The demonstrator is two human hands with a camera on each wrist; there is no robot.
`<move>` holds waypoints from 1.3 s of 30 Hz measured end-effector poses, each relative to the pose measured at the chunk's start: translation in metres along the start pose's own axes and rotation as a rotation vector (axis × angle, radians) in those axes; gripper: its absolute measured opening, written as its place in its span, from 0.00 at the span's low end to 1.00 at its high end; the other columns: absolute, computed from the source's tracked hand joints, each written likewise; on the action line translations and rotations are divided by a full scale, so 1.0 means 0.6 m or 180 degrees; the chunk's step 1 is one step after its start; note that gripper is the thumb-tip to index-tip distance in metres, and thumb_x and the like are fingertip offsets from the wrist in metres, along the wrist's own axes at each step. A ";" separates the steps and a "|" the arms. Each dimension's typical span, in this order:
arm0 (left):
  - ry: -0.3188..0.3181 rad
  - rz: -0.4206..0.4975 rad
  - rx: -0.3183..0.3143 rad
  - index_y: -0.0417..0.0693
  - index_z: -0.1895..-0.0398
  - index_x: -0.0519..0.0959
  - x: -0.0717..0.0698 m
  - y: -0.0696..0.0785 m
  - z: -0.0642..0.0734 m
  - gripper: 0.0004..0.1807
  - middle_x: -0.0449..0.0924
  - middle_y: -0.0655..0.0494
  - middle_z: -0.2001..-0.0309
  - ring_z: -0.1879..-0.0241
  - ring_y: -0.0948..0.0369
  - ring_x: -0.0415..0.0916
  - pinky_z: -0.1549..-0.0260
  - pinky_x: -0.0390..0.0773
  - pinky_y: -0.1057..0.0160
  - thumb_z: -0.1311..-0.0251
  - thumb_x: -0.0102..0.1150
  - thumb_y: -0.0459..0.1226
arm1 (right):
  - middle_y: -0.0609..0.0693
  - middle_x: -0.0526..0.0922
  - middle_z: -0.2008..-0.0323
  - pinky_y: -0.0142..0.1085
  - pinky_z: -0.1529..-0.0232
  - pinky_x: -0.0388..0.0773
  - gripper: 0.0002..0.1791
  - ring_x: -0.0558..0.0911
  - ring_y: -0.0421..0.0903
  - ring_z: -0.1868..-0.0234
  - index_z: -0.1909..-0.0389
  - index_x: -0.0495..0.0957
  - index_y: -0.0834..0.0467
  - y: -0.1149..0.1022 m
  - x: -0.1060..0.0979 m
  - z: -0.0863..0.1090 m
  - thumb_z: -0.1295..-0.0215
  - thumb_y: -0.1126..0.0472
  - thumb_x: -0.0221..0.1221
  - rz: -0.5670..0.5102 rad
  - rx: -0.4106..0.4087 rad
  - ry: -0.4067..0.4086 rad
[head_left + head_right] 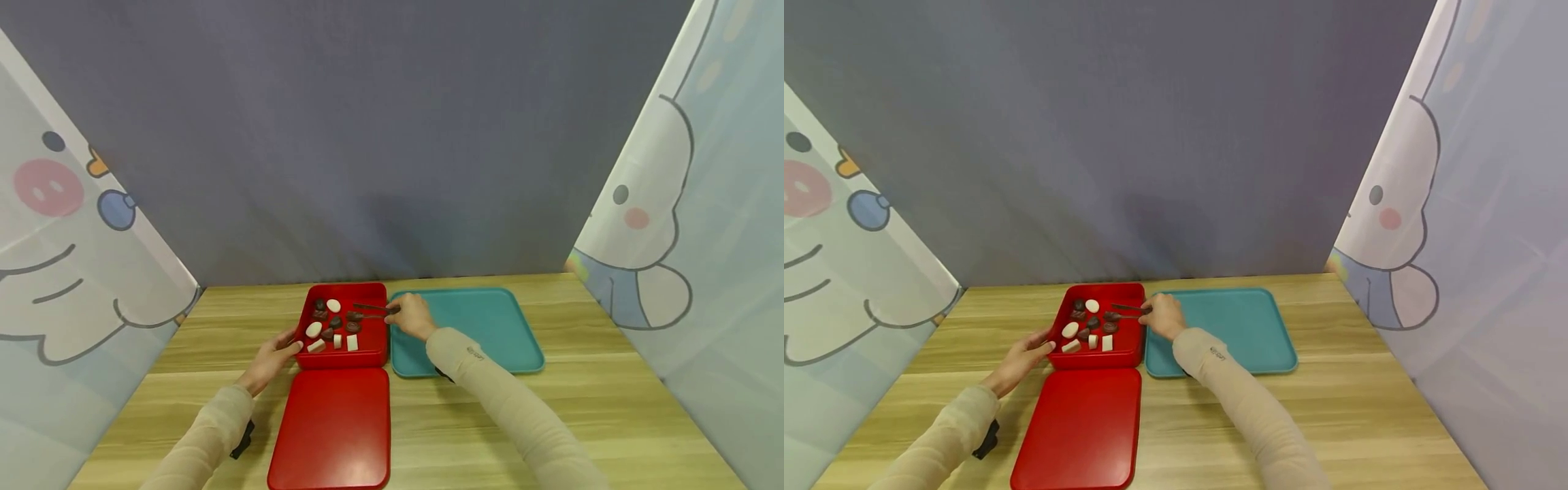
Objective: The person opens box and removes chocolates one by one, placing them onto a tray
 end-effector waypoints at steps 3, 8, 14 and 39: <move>-0.0025 -0.0008 0.0012 0.38 0.29 0.48 -0.001 0.001 0.002 0.33 0.50 0.38 0.31 0.32 0.43 0.51 0.38 0.60 0.45 0.32 0.45 0.41 | 0.51 0.84 0.62 0.34 0.66 0.79 0.13 0.81 0.47 0.64 0.58 0.83 0.59 -0.007 0.003 -0.002 0.46 0.62 0.65 0.0162 -0.0008 0.0016; -0.0051 -0.0014 0.0064 0.39 0.29 0.48 -0.002 0.003 0.006 0.33 0.49 0.38 0.31 0.32 0.43 0.51 0.37 0.60 0.46 0.32 0.45 0.41 | 0.51 0.83 0.60 0.36 0.63 0.79 0.13 0.80 0.49 0.61 0.58 0.83 0.59 -0.017 0.007 -0.008 0.46 0.62 0.65 0.0382 -0.0035 0.0002; -0.0041 0.0008 0.0070 0.39 0.29 0.48 -0.005 0.004 0.008 0.32 0.48 0.38 0.30 0.32 0.43 0.49 0.37 0.59 0.45 0.31 0.44 0.40 | 0.52 0.83 0.58 0.40 0.59 0.78 0.13 0.77 0.53 0.56 0.59 0.84 0.60 -0.026 0.010 -0.015 0.46 0.61 0.65 0.0389 0.0007 -0.0077; -0.0047 -0.0006 -0.0009 0.40 0.29 0.47 0.003 0.001 0.007 0.34 0.47 0.40 0.30 0.31 0.45 0.49 0.37 0.59 0.45 0.32 0.45 0.42 | 0.53 0.84 0.62 0.33 0.68 0.78 0.10 0.80 0.47 0.64 0.62 0.84 0.59 -0.003 0.012 -0.010 0.45 0.62 0.64 0.0008 -0.0108 -0.0008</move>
Point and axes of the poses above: each hand's wrist, its own z-axis away from the middle knuckle, its own x-axis out of the palm, y = z × x, the point moved 3 cm from there along -z, towards the middle knuckle
